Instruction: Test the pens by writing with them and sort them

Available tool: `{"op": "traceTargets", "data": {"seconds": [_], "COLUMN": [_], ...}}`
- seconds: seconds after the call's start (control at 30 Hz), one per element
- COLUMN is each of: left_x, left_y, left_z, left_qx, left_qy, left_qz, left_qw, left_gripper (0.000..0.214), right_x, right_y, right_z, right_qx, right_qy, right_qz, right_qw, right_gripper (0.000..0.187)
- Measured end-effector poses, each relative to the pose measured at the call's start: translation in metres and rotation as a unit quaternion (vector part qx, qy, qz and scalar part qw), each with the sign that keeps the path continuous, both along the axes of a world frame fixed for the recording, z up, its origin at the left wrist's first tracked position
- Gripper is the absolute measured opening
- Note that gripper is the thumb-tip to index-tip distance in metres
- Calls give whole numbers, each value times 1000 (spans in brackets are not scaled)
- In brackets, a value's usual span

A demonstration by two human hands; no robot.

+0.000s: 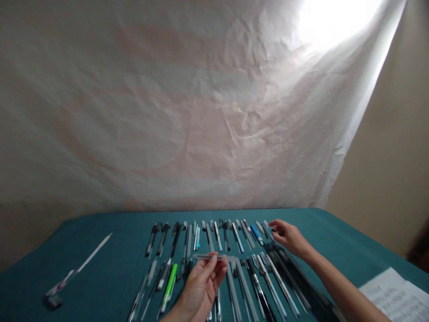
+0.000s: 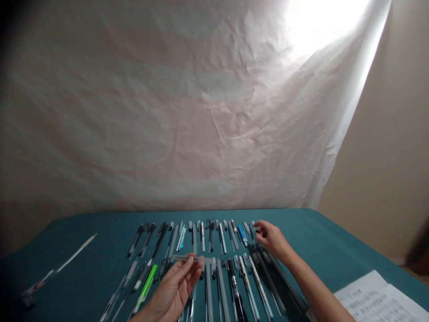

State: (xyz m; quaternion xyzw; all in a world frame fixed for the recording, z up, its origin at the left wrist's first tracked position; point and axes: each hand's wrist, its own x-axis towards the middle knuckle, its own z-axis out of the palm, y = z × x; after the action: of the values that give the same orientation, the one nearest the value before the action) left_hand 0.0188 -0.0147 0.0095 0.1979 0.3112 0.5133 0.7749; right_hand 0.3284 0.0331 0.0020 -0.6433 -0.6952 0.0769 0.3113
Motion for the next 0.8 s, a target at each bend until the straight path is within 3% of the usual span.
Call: {"op": "traceTargets", "data": {"seconds": [0.1,0.17,0.27,0.37,0.43,0.5,0.8], "left_x": [0,0,0,-2,-2,-3,-3], "left_y": [0,-1,0,1,2,3,2], "left_z": [0,0,-2,-4,-4,-5,-5], "left_qx": [1,-1,4,14,20,23,20], "left_qy": [-1,-2,-4,-7,-6,-5,-13], "left_qz": [4,5,10,16,21,26,28], "left_qw": [1000,1000,1000,1000,1000,999,999], "left_gripper": [9,8,8,7,6,6,5], "right_x": [-39,-67,-103,-124,-131,-134,-142], "right_y": [-15,-27,-42,-49,-51,-52,-58], "right_z": [28,41,45,33,24,18,19], "right_qx": [-11,-61,-141,-188,-209,-216,-188], "right_qy": [112,219,406,576,629,638,591], "right_qz": [78,141,192,157,130,117,127], "right_qw": [991,964,882,780,738,730,774], "right_gripper": [22,23,25,26,27,27,28]}}
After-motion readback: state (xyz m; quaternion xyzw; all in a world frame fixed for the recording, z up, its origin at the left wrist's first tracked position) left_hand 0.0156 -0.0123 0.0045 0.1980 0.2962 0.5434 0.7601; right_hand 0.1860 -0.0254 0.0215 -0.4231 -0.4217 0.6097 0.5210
